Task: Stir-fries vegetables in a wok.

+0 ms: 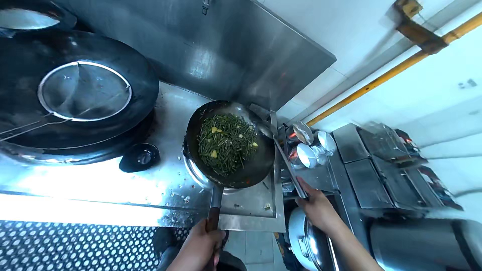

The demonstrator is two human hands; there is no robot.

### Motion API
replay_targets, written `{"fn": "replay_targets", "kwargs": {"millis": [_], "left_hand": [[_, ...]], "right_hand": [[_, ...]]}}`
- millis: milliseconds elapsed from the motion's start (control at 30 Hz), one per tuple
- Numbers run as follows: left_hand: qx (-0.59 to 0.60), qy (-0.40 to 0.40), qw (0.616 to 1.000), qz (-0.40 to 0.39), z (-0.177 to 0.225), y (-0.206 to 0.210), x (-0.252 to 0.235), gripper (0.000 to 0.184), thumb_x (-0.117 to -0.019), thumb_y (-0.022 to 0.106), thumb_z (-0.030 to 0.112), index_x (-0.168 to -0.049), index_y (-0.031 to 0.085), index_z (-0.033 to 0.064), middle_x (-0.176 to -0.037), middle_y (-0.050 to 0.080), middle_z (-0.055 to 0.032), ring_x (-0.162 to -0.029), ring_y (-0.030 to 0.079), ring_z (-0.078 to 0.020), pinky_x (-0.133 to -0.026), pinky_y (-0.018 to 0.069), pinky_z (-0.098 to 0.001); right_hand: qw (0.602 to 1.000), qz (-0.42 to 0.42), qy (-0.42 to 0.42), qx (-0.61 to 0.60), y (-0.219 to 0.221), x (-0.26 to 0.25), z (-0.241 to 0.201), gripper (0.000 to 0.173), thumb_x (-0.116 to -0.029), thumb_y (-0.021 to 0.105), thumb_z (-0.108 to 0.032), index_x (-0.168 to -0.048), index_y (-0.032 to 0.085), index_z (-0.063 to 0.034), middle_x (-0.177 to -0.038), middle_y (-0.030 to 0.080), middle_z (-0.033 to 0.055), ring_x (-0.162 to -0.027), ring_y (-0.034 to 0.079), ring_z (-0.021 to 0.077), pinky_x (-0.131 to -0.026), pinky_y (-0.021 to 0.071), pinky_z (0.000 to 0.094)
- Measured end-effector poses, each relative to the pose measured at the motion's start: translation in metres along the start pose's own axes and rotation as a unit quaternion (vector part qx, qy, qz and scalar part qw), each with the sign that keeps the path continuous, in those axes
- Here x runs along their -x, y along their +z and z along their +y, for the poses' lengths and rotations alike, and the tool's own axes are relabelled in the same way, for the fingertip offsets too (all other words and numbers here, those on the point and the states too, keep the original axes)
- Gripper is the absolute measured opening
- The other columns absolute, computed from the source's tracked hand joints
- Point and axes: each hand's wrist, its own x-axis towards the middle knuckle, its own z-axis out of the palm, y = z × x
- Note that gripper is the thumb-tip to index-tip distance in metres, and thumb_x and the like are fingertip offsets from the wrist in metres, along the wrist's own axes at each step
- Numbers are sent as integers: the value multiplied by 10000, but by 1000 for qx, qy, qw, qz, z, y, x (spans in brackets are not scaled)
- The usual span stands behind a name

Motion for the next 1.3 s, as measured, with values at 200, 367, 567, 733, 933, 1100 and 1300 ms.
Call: {"fn": "replay_targets", "kwargs": {"millis": [200, 367, 567, 733, 933, 1100, 1300], "left_hand": [[-4, 10, 1000, 26, -5, 12, -1, 248, -991, 620, 119, -1199, 504, 46, -753, 591, -62, -525, 577, -160, -469, 527, -307], [12, 11, 998, 58, -14, 20, -18, 272, -991, 612, 95, -1229, 491, 46, -731, 564, -69, -505, 558, -164, -453, 521, -311], [34, 17, 997, 71, -15, 37, -3, 242, -982, 606, 88, -1206, 524, 52, -733, 577, -57, -496, 552, -149, -435, 507, -294], [35, 27, 995, 93, -17, 50, -2, 199, -984, 609, 91, -1164, 540, 43, -730, 582, -58, -486, 551, -147, -430, 511, -292], [13, 22, 997, 71, -15, 31, -8, 316, -970, 627, 132, -1266, 534, 71, -737, 570, -57, -477, 544, -147, -425, 513, -295], [-27, 15, 997, 75, 3, 44, 19, 247, -977, 609, 115, -1205, 536, 56, -737, 588, -47, -501, 562, -145, -447, 521, -302], [8, 9, 998, 55, 4, 18, 8, 215, -986, 609, 108, -1176, 529, 48, -722, 574, -65, -478, 549, -153, -416, 509, -296]], "right_hand": [[949, -135, 67, -276, 68, -26, -34, 806, -977, 589, -86, -1661, 198, -255, -783, 561, 71, -488, 504, 148, -441, 468, 316], [889, -248, 28, -385, 53, 5, -31, 847, -943, 569, -31, -1666, 177, -234, -674, 490, 29, -451, 476, 127, -409, 451, 288], [970, -203, -101, -89, -19, -10, -4, 795, -946, 608, -143, -1635, 282, -369, -911, 654, 103, -517, 564, 208, -470, 525, 412], [979, -113, -159, 61, -31, -114, -4, 760, -976, 595, -128, -1630, 295, -372, -1104, 684, 180, -837, 660, 305, -775, 552, 544], [924, -313, -50, -212, 0, -145, 9, 734, -1031, 540, -84, -1651, 225, -318, -769, 542, 54, -505, 490, 130, -457, 454, 283], [835, -425, -17, -348, 2, -108, 34, 755, -995, 490, -81, -1649, 192, -313, -709, 485, 6, -458, 453, 85, -404, 427, 241], [940, -307, -69, -135, -40, -13, 12, 770, -971, 608, -169, -1628, 285, -403, -743, 578, 70, -455, 507, 165, -422, 484, 341]]}}
